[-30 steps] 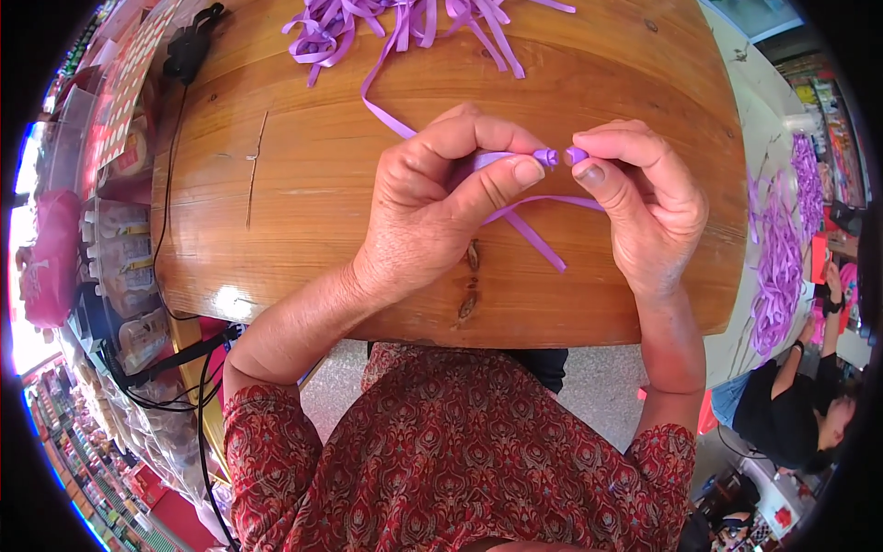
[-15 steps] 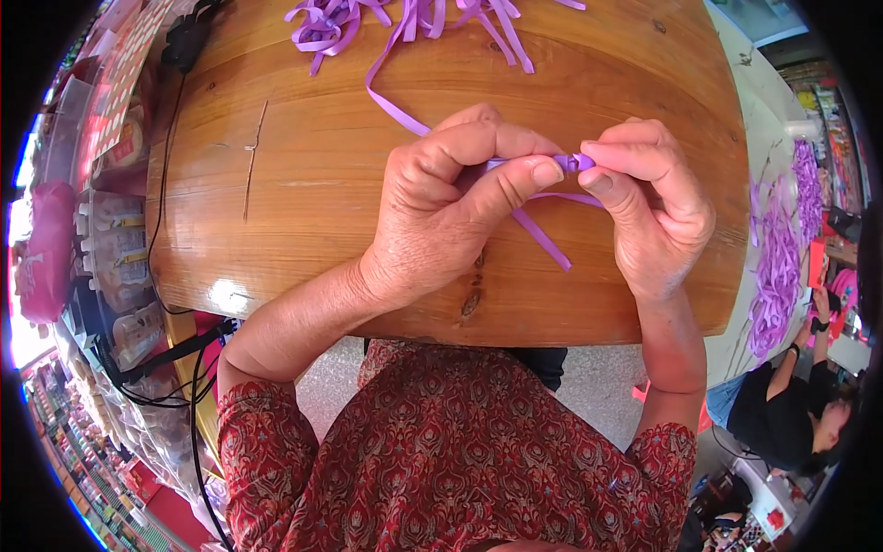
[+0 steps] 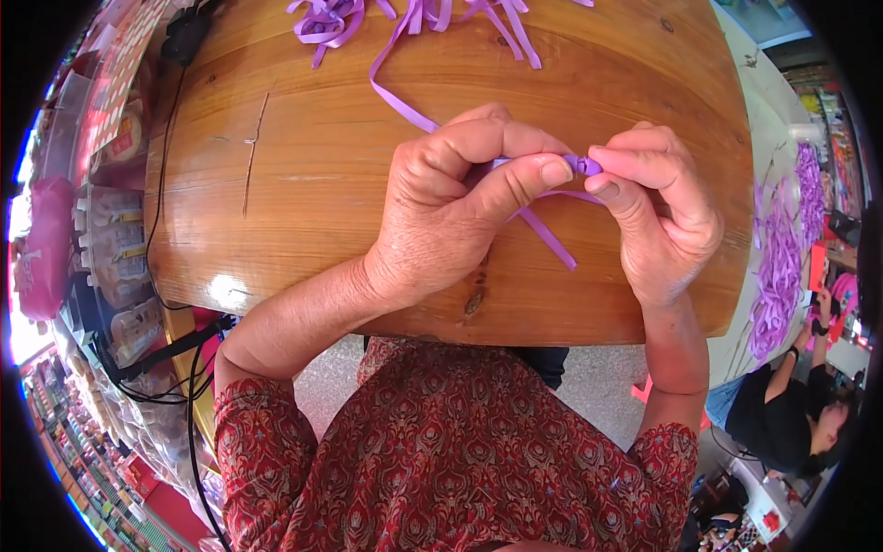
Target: The person rolls a purple ribbon by hand to form a small bud and then ties a series of knots along the length of another ribbon. They repeatedly thread the knotted ribbon through the bud to secure it, eventually placing the finished piece onto a pile.
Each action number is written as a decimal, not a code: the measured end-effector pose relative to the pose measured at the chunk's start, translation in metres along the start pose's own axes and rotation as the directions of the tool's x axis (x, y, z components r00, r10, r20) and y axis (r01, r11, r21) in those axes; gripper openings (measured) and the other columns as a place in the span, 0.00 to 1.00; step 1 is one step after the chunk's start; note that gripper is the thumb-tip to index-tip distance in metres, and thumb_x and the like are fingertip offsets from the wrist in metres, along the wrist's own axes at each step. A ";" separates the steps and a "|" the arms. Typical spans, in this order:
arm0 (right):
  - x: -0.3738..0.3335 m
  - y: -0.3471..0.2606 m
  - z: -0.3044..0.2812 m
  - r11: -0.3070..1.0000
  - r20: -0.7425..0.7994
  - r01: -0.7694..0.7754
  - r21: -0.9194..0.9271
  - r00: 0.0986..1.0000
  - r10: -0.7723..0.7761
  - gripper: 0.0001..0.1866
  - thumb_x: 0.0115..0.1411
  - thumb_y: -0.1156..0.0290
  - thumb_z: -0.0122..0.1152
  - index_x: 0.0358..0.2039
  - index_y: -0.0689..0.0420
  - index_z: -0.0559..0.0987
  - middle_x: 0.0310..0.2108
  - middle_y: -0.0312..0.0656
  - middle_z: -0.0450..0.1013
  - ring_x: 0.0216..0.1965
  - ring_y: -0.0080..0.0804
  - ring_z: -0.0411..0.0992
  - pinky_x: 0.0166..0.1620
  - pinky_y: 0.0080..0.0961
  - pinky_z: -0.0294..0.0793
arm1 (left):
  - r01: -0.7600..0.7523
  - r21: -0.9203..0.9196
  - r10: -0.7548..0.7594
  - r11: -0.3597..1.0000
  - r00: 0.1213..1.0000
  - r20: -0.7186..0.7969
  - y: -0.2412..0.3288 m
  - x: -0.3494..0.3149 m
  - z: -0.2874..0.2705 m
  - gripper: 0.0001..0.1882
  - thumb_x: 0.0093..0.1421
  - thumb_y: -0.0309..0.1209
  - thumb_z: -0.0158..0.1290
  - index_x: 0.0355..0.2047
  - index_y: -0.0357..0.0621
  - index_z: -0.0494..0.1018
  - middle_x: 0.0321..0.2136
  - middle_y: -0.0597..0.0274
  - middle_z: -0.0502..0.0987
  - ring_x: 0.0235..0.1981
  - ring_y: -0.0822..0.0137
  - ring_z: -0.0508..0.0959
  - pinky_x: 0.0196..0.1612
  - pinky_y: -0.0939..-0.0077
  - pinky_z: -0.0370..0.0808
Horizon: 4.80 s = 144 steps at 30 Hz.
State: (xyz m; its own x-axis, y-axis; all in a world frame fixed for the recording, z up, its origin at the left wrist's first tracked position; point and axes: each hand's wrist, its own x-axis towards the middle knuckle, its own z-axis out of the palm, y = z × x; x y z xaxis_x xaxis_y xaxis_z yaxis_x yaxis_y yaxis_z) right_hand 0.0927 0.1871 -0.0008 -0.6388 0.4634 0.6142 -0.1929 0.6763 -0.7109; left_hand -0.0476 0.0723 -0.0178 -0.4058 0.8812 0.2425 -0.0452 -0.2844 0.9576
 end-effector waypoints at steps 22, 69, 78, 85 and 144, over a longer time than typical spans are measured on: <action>0.000 0.000 -0.002 0.994 0.028 -0.022 0.104 0.999 0.020 0.08 0.47 0.82 0.67 0.30 0.62 0.79 0.27 0.40 0.73 0.26 0.23 0.70 0.27 0.14 0.66 | 0.052 -0.070 -0.049 0.996 0.997 0.054 0.001 -0.001 -0.002 0.03 0.57 0.21 0.55 0.32 0.37 0.77 0.27 0.67 0.75 0.31 0.79 0.73 0.35 0.85 0.70; -0.004 -0.001 0.002 0.998 0.002 -0.020 0.064 1.000 0.019 0.08 0.47 0.82 0.67 0.31 0.62 0.79 0.27 0.41 0.73 0.27 0.25 0.69 0.29 0.16 0.67 | 0.019 0.028 -0.020 0.999 0.999 0.046 0.006 -0.003 0.000 0.03 0.54 0.22 0.58 0.31 0.40 0.78 0.24 0.68 0.73 0.26 0.80 0.69 0.29 0.86 0.67; -0.001 -0.002 0.000 0.999 0.029 0.029 -0.016 0.999 -0.028 0.09 0.47 0.80 0.67 0.30 0.62 0.79 0.26 0.41 0.73 0.25 0.24 0.68 0.27 0.16 0.65 | -0.048 0.047 0.046 0.998 0.998 0.036 0.006 -0.004 0.000 0.02 0.54 0.22 0.58 0.30 0.40 0.78 0.24 0.68 0.73 0.25 0.79 0.69 0.27 0.85 0.67; -0.001 -0.001 0.000 0.996 0.033 0.093 -0.013 0.995 -0.092 0.09 0.47 0.80 0.67 0.30 0.64 0.79 0.25 0.42 0.73 0.23 0.24 0.67 0.25 0.17 0.65 | 0.021 0.051 -0.025 0.998 0.996 0.086 0.012 -0.006 -0.001 0.06 0.57 0.22 0.54 0.36 0.38 0.77 0.25 0.67 0.72 0.27 0.79 0.68 0.33 0.84 0.65; 0.000 -0.018 -0.014 0.979 0.194 0.159 -0.128 0.972 -0.133 0.12 0.49 0.73 0.64 0.34 0.64 0.79 0.30 0.44 0.72 0.26 0.33 0.68 0.30 0.27 0.65 | -0.564 0.532 0.395 0.631 0.824 0.405 0.016 0.000 -0.011 0.14 0.50 0.27 0.61 0.36 0.34 0.75 0.22 0.58 0.73 0.19 0.68 0.69 0.21 0.77 0.65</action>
State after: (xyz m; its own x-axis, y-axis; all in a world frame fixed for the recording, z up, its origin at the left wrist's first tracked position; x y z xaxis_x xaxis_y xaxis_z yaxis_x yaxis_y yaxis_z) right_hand 0.1064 0.1826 0.0166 -0.7397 0.2496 0.6249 -0.1952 0.8091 -0.5542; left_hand -0.0584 0.0640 -0.0044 0.0177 0.7669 0.6415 0.6862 -0.4759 0.5501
